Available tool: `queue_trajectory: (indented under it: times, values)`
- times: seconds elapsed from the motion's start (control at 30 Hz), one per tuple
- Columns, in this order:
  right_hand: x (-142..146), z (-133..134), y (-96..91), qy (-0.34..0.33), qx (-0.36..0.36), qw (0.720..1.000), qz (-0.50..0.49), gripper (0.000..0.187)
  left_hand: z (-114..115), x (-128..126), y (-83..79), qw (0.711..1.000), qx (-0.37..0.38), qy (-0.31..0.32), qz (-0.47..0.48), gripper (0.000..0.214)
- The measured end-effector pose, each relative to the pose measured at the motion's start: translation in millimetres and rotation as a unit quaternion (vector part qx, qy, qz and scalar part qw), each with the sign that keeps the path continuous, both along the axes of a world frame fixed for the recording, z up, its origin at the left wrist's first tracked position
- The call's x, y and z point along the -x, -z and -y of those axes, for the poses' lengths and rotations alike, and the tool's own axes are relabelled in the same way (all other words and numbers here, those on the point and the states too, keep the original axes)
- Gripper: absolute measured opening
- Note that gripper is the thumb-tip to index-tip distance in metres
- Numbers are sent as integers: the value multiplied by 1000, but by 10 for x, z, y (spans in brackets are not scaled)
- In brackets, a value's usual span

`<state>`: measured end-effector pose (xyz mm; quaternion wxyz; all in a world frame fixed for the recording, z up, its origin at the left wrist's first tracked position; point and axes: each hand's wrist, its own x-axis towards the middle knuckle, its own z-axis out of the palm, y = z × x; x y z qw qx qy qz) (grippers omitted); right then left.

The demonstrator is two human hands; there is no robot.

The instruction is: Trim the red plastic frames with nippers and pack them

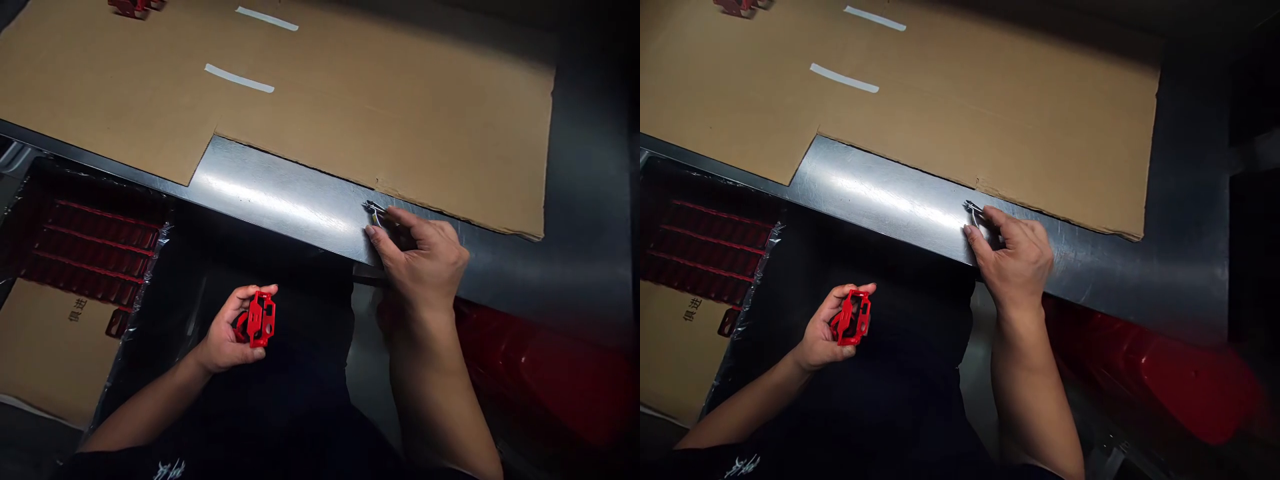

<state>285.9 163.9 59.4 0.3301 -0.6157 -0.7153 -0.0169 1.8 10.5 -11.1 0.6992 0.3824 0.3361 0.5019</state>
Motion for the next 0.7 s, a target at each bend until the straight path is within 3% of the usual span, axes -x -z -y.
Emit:
queue_trajectory:
  times: [0.43,0.7]
  values:
    - [13,35,-6,39,27,999,8,51,1,-11,-1,1000,-5,5,3,80]
    - [-29,-8,42,54,6,997,61,61,-22,-55,-17,992,36,-33,118,79]
